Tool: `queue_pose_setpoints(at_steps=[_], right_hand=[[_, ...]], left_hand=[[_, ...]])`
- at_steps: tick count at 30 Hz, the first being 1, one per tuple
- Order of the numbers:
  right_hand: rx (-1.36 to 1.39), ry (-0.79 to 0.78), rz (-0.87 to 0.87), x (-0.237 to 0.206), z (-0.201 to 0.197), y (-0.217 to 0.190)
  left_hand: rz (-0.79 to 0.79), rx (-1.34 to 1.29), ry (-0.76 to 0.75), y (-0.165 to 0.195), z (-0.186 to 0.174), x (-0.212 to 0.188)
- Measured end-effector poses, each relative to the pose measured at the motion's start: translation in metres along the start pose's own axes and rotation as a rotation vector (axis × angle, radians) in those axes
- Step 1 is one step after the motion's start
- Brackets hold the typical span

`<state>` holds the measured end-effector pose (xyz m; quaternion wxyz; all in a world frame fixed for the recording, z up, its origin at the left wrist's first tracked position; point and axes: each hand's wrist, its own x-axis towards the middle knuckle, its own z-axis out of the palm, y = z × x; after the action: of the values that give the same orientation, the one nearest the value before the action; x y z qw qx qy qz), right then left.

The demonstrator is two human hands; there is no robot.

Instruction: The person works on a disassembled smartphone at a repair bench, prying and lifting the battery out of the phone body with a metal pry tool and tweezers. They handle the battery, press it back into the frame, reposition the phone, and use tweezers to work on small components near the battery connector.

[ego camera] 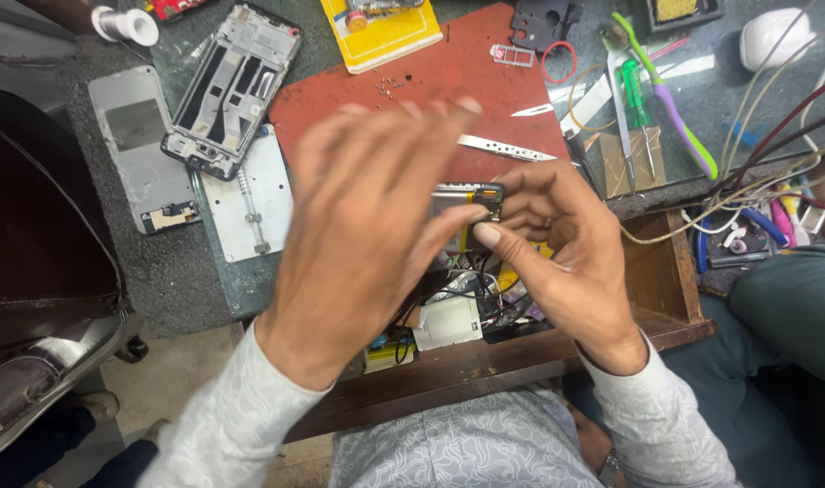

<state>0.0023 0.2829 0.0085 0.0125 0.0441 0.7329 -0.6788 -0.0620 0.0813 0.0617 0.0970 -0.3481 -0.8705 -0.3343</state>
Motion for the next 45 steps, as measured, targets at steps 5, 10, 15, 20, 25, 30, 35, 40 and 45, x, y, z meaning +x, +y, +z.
queue_pose_setpoints(at_steps=[5,10,15,20,25,30,35,40,45], right_hand=[[0.318,0.077,0.036,-0.003,0.012,-0.003],[0.493,0.099,0.142,-0.015,0.042,-0.006],[0.365,0.055,0.110,-0.030,0.063,-0.002],[0.190,0.011,0.176,-0.027,0.057,0.000],[0.144,-0.055,0.180,-0.014,0.050,-0.003],[0.094,-0.032,0.212,-0.007,0.048,-0.007],[0.133,-0.019,0.246,0.001,0.050,-0.006],[0.111,-0.023,0.220,0.003,0.054,-0.005],[0.112,-0.028,0.216,0.004,0.056,-0.003]], left_hand=[[-0.338,-0.262,0.510,0.022,0.013,-0.049],[-0.597,-1.222,0.397,0.031,0.049,-0.083],[-0.795,-1.266,0.344,0.024,0.058,-0.099],[-0.804,-1.286,0.297,0.010,0.046,-0.106],[-0.878,-1.297,0.156,-0.003,0.038,-0.099],[-0.652,-1.518,0.052,-0.020,0.029,-0.096],[-0.616,-1.651,0.021,-0.030,0.026,-0.095],[-0.659,-1.541,0.070,-0.031,0.033,-0.091],[-0.673,-1.530,0.081,-0.035,0.037,-0.092]])
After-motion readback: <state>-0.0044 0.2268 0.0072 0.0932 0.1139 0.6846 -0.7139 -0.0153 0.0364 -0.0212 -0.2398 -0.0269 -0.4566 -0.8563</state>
